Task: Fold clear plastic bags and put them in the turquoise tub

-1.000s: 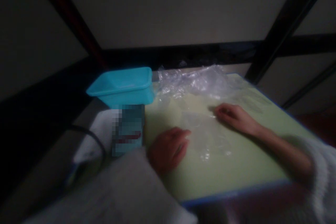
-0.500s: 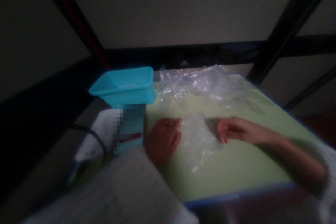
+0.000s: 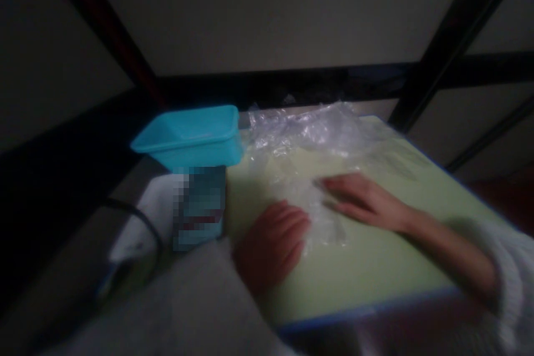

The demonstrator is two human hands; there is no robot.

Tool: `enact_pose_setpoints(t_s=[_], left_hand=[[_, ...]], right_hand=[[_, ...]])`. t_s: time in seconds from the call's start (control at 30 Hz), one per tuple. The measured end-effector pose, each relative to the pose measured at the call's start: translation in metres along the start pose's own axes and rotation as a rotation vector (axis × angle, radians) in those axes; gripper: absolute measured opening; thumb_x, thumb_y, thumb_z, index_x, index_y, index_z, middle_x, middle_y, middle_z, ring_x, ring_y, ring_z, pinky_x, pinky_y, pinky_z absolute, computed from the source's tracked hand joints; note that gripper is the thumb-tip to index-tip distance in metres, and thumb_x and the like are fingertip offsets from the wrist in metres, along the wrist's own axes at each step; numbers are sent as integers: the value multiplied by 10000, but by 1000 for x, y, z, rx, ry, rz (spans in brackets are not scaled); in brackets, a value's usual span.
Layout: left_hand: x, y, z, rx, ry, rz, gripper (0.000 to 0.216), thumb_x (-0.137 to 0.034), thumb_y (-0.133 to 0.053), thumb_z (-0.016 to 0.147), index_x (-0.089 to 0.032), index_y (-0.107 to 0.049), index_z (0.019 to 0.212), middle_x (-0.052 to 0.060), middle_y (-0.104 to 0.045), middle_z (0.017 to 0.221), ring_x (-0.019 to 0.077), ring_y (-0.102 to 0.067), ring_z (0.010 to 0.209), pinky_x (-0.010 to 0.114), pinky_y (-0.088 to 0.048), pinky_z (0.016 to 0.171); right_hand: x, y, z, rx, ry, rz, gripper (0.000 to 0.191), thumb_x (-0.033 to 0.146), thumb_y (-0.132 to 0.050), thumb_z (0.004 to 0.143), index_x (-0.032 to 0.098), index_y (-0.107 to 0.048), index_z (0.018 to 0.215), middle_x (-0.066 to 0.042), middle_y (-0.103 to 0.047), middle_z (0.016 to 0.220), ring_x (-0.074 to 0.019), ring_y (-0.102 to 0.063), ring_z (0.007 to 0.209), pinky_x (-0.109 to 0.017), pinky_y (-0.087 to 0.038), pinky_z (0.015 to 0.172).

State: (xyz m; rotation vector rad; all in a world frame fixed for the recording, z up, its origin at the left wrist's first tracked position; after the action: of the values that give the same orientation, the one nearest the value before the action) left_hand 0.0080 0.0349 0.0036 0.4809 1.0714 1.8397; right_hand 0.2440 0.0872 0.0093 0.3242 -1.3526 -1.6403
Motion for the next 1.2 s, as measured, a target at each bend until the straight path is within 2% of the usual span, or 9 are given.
enact_pose_setpoints(t_s=[0.1,0.2,0.4,0.67,0.93,1.07,1.2], left_hand=[[6,-1,-2,-79,110,54,229,-158,-434,880,-139,-625,1004,75,-704,966,192,-640,941,410,-494,962],[13,-1,-3,-103,156,85,191,-147,-449,875,-156,-632,929,55,-710,906,177,-655,865,412,-509,949],[14,0,-1,-87,132,91,168,-144,-454,874,-154,-622,885,38,-706,841,159,-664,794,416,-519,949],[13,0,0,-34,146,91,169,-137,-456,875,-160,-624,881,49,-710,839,174,-665,796,419,-521,948],[16,-4,-1,-24,137,79,202,-140,-441,872,-139,-642,853,53,-701,800,164,-660,766,414,-509,951],[14,-1,0,-62,127,68,203,-141,-437,871,-139,-640,862,53,-702,800,163,-659,764,404,-518,932],[7,2,1,-114,63,14,195,-133,-437,862,-148,-630,891,44,-703,810,158,-654,770,373,-516,928]], right_hand=[[0,-8,-1,102,39,-61,619,464,-489,907,201,-309,1438,-114,-409,1452,-264,-379,1328,-522,-267,1083],[-4,-12,-4,199,30,-79,795,558,-516,860,220,-163,1487,-111,-304,1506,-283,-267,1385,-570,-128,1117],[-10,-11,-8,252,24,-69,903,617,-529,820,221,-81,1496,-128,-233,1526,-301,-207,1402,-583,-24,1118],[-11,-8,-11,279,10,-31,926,596,-585,792,235,-103,1495,-126,-228,1528,-320,-193,1402,-604,-27,1111],[-12,-5,-13,370,-5,-5,979,617,-617,753,255,-91,1496,-122,-184,1543,-326,-136,1414,-621,-12,1100],[-14,-3,-14,311,1,15,991,618,-630,740,263,-96,1495,-112,-226,1537,-323,-195,1403,-609,-63,1110],[-18,-2,-12,158,-60,21,717,516,-480,895,236,-175,1480,-129,-347,1485,-299,-341,1346,-592,-192,1097]])
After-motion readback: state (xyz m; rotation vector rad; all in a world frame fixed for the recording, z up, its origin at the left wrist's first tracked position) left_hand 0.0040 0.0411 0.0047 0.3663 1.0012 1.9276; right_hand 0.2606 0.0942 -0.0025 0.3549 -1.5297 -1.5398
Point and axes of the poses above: each hand's wrist, its own z-axis towards the middle knuckle, its own y-axis out of the back of the hand, x = y × z, the point moved 2 cm from there along z, towards the middle knuckle
